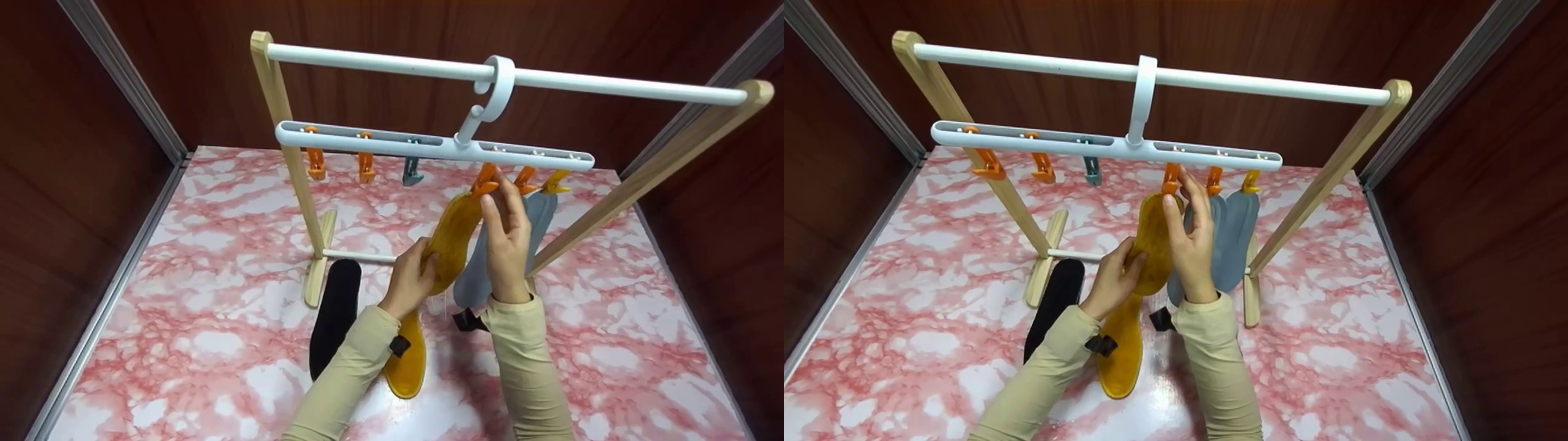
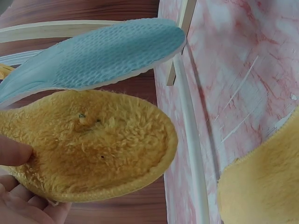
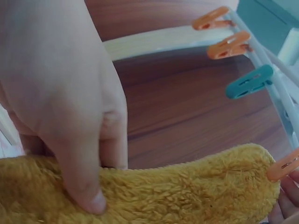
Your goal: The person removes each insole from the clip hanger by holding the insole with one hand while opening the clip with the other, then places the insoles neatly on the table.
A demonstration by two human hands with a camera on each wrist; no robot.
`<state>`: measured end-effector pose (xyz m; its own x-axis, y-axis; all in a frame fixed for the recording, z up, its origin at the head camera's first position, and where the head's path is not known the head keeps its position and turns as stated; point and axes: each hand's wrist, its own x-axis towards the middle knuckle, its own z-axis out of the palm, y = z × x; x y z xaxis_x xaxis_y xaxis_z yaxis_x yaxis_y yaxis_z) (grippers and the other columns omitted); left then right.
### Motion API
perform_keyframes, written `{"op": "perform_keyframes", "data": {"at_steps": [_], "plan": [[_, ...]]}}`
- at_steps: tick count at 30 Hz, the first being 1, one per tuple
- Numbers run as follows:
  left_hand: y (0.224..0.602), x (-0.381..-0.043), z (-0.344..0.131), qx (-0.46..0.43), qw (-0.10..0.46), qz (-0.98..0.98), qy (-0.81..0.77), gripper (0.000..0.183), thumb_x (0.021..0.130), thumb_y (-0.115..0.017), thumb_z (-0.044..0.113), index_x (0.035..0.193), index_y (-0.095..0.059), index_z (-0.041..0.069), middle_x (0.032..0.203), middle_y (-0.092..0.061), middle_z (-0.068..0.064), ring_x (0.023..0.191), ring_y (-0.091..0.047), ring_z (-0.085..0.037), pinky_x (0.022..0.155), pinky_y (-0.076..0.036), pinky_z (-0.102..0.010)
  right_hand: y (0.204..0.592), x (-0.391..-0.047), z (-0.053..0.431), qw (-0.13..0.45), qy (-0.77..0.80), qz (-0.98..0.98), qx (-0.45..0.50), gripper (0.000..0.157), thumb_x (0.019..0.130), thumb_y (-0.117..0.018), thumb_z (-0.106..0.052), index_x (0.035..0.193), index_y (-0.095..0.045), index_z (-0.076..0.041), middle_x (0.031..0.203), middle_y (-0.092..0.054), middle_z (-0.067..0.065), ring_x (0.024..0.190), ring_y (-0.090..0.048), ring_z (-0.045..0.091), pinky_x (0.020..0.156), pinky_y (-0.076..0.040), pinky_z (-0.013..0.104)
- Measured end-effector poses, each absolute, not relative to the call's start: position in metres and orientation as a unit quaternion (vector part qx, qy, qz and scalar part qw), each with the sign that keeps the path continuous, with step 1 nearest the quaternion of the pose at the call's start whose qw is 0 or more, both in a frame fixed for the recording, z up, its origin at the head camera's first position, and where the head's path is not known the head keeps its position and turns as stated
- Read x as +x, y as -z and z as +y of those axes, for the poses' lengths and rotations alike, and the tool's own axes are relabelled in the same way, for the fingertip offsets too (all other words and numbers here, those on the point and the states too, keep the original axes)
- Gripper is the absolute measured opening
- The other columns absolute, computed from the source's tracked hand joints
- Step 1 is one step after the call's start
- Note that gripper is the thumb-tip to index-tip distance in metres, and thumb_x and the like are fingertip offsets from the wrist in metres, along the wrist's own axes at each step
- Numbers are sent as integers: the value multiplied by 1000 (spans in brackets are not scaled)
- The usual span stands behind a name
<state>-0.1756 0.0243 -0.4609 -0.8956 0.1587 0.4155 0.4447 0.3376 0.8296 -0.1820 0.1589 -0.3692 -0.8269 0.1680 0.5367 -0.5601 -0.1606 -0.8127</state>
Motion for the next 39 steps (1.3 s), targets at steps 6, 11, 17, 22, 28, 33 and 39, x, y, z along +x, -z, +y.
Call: {"op": "perform_keyframes", "data": {"at_steps": [6, 11, 17, 22, 28, 33, 39], "plan": [[461, -173, 25, -198, 119, -809, 540, 16, 95, -53, 4, 109, -58, -1, 89, -64, -12, 75, -56, -18, 69, -45, -26, 363, -184, 163, 234, -749, -609, 119, 44, 97, -46, -6, 138, -42, 8, 144, -44, 19, 132, -43, 23, 113, -30, 36], [460, -171, 24, -205, 111, -813, 534, 16, 95, -52, 4, 110, -57, 0, 89, -64, -12, 77, -56, -18, 71, -45, -27, 360, -187, 166, 237, -754, -603, 104, 40, 97, -46, -5, 135, -47, 6, 139, -49, 18, 128, -46, 25, 112, -33, 38], [455, -168, 24, -195, 88, -812, 543, 21, 95, -54, 6, 116, -57, 2, 99, -67, -12, 88, -63, -22, 78, -50, -32, 359, -190, 165, 240, -769, -582, 113, 34, 96, -50, -5, 129, -53, 4, 129, -56, 11, 121, -51, 23, 108, -36, 34], [452, -167, 25, -203, 84, -814, 537, 24, 95, -55, 9, 118, -57, 4, 103, -67, -12, 92, -64, -23, 81, -50, -34, 360, -191, 164, 240, -765, -587, 116, 32, 96, -53, -8, 127, -55, 2, 125, -58, 7, 117, -52, 22, 106, -38, 31], [451, -167, 25, -212, 86, -814, 534, 23, 95, -56, 11, 117, -57, 5, 103, -67, -11, 93, -64, -22, 82, -50, -33, 359, -192, 163, 247, -763, -582, 136, 33, 95, -57, -13, 124, -56, 2, 121, -59, 7, 113, -54, 21, 101, -41, 30], [450, -168, 25, -221, 87, -811, 535, 23, 97, -55, 16, 116, -56, 4, 100, -67, -10, 91, -64, -21, 80, -50, -32, 358, -193, 160, 248, -773, -568, 135, 30, 94, -55, -7, 122, -57, 4, 119, -60, 8, 111, -55, 20, 99, -42, 29], [445, -170, 27, -221, 90, -800, 550, 21, 97, -55, 21, 109, -57, 4, 92, -65, -8, 82, -59, -17, 73, -46, -25, 358, -194, 158, 249, -781, -557, 135, 31, 93, -57, -8, 121, -57, 5, 118, -60, 8, 110, -56, 20, 99, -43, 29]]}}
